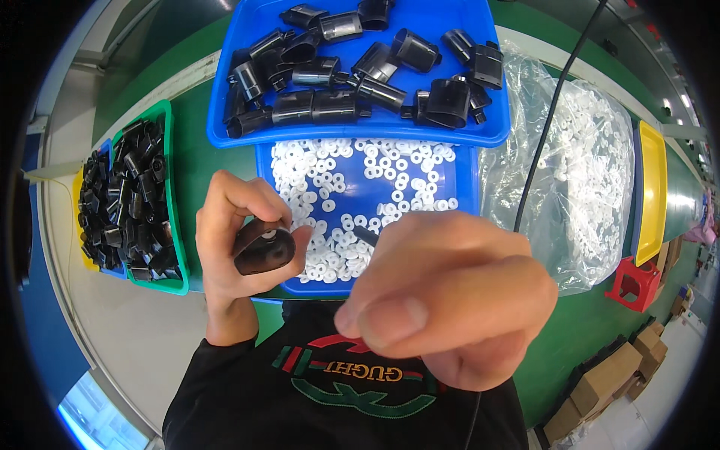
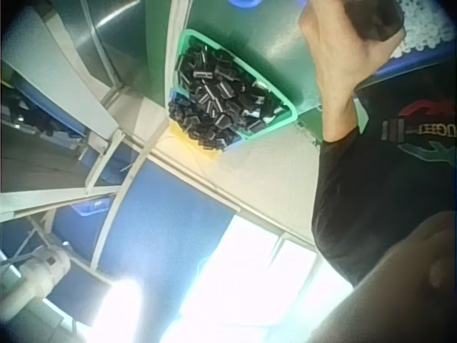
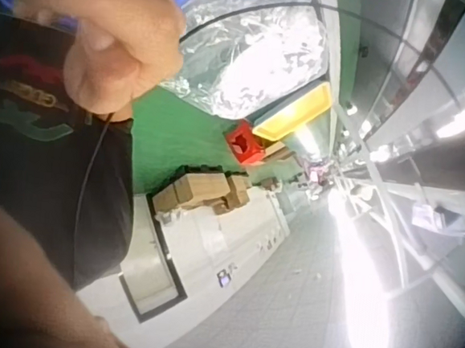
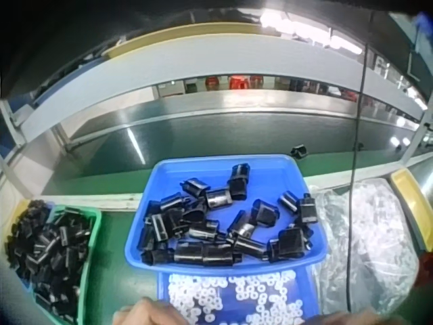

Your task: The person repeatedly picks black plastic components and white washers from blue trays, inserts the washers into the components, and places the assembled units into a green tray. The process is continuous and repetitive throughout the clip.

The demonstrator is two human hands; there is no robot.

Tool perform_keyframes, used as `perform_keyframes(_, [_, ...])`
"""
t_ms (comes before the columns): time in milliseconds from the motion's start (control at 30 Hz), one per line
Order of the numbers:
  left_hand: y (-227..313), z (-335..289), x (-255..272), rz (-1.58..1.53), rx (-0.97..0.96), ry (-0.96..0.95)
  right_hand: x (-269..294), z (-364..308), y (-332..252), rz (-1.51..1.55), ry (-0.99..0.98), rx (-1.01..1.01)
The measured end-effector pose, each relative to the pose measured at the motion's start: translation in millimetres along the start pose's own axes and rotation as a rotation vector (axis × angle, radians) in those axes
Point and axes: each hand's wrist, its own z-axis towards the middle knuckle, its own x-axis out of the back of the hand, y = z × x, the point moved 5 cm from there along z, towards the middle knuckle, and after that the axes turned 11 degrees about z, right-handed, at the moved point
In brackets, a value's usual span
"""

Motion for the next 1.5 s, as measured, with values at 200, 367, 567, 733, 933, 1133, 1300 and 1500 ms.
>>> perform_keyframes(200, [-20, 6, 19, -0.137, 0.163, 0.247, 10, 8, 3, -0.363, -0.153, -0.057])
perform_keyframes(367, [-20, 71, 68, 0.329, 0.094, 0.222, 16, -13, 49, -1.234, -0.501, 0.008])
perform_keyframes(567, [-62, 173, 78, 0.794, 0.235, 0.055, 32, -37, 85, -1.356, -0.467, -0.005])
perform_keyframes(733, [-174, 241, 91, 0.855, 0.222, 0.163, 29, -36, 88, -1.346, -0.469, -0.043])
perform_keyframes(933, [-274, 262, 96, 0.898, 0.508, -0.053, 27, -37, 82, -1.276, -0.459, -0.059])
perform_keyframes(1133, [-279, 256, 96, 0.948, 0.43, -0.162, 27, -40, 88, -1.297, -0.517, -0.016])
perform_keyframes(1300, [-181, 245, 81, 1.01, -0.038, -0.102, 30, -39, 89, -1.306, -0.52, -0.053])
perform_keyframes(1500, [-82, 187, 19, 0.769, -0.082, -0.348, 32, -34, 90, -1.284, -0.485, -0.052])
